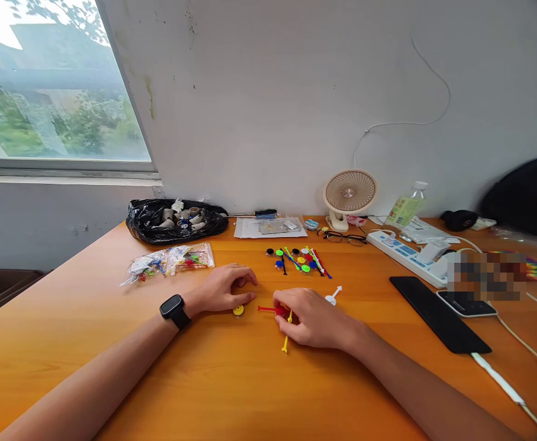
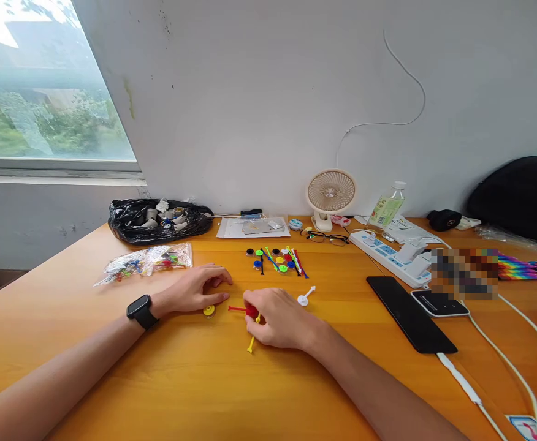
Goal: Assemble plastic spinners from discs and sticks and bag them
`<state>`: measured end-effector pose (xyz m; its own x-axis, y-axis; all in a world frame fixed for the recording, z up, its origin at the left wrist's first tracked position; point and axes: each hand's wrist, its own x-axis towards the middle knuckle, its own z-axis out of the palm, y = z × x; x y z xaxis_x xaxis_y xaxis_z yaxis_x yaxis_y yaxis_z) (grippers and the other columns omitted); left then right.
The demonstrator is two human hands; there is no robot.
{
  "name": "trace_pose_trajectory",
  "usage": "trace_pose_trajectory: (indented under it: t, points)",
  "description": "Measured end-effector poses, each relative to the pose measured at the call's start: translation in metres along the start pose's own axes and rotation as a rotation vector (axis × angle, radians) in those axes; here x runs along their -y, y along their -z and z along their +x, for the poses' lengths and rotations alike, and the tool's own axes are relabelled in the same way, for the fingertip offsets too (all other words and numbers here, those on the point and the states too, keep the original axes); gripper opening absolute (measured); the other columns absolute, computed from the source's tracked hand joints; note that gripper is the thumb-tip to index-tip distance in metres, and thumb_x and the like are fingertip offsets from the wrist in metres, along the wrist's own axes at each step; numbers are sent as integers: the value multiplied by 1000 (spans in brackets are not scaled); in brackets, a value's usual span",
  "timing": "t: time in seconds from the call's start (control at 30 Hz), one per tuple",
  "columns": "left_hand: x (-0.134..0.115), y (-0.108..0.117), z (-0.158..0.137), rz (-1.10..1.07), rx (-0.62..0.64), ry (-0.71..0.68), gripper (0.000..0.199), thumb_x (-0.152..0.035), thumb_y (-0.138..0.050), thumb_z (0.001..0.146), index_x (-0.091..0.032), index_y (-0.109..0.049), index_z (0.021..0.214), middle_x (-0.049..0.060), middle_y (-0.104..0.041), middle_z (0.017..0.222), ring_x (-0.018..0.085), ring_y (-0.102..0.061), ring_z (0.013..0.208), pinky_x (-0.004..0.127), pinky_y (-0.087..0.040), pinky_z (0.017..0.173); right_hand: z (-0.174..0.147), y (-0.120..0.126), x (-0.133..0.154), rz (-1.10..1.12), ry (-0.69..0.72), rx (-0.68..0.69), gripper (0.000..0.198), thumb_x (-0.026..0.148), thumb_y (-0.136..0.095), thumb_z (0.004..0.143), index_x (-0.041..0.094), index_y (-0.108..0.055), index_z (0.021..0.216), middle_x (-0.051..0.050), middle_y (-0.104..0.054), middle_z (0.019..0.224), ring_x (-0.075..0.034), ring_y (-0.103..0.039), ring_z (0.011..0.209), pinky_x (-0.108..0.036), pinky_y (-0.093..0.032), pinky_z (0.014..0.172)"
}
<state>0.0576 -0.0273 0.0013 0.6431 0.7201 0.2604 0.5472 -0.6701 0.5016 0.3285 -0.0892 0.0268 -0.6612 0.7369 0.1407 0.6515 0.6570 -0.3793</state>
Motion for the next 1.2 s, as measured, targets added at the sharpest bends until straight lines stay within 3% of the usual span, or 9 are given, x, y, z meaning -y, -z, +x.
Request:
trace_pose_trajectory:
  t: [0.3, 0.5, 0.7, 0.8, 0.9, 1.03, 1.1, 1.2]
  points:
    - [0, 1, -1, 12, 1, -6, 25, -40, -69, 91, -23, -70, 109, 1, -62, 84, 17, -56, 76, 26, -44, 71, -5, 16, -15, -53, -68, 190, 16, 15, -63, 75, 22, -51, 67, 1, -59, 65, -15, -48, 59, -28, -24, 55]
    - [-2, 0, 0, 14, -4, -8, 27, -42, -69, 92, -21, -70, 109, 1, -63, 84, 16, -56, 75, 26, -43, 70, -10, 38, -27, -93, -274, 387, 9, 21, -63, 77, 21, -56, 71, -3, -64, 78, -18, -56, 70, -27, -30, 59]
    - [-1, 8, 2, -90, 30, 144, 33, -45, -53, 101, -17, -70, 95, -2, -59, 67, 12, -46, 58, 24, -31, 54, -18, 51, -46, -158, -460, 441, 6, 23, -62, 79, 22, -55, 80, -4, -65, 86, -21, -58, 75, -29, -31, 61]
    - [-3, 19, 0, -125, 113, 163, 25, -38, -59, 95, -16, -70, 92, -4, -55, 59, 10, -44, 53, 23, -28, 51, -21, 56, -54, -235, -543, 411, 9, 21, -62, 78, 22, -53, 77, -5, -66, 83, -21, -58, 73, -30, -28, 59]
    - [-11, 27, -2, -221, 235, 212, 23, -30, -60, 89, -18, -72, 104, -4, -62, 58, 12, -51, 52, 22, -32, 50, -20, 64, -52, -250, -505, 323, 9, 22, -63, 81, 23, -55, 78, -4, -67, 78, -21, -59, 70, -30, -26, 59]
    - [-24, 22, -2, -467, 348, 332, 38, -29, -56, 89, -19, -64, 125, -3, -67, 59, 14, -57, 48, 22, -40, 49, -14, 69, -40, -228, -422, 40, 23, 45, -60, 95, 23, -59, 87, -4, -67, 75, -21, -59, 67, -30, -28, 61]
    - [-27, 15, -1, -612, 352, 340, 44, -29, -55, 89, -19, -59, 132, 0, -71, 69, 15, -60, 50, 23, -43, 49, -10, 67, -36, -176, -400, -70, 32, 53, -54, 99, 23, -60, 92, -3, -65, 72, -21, -57, 65, -31, -28, 62]
    - [-33, 5, -1, -709, 277, 277, 47, -35, -61, 90, -18, -57, 134, 6, -76, 93, 16, -68, 66, 25, -50, 56, -6, 58, -37, 33, -341, -97, 30, 50, -44, 105, 24, -58, 99, 1, -60, 71, -19, -53, 64, -29, -30, 62]
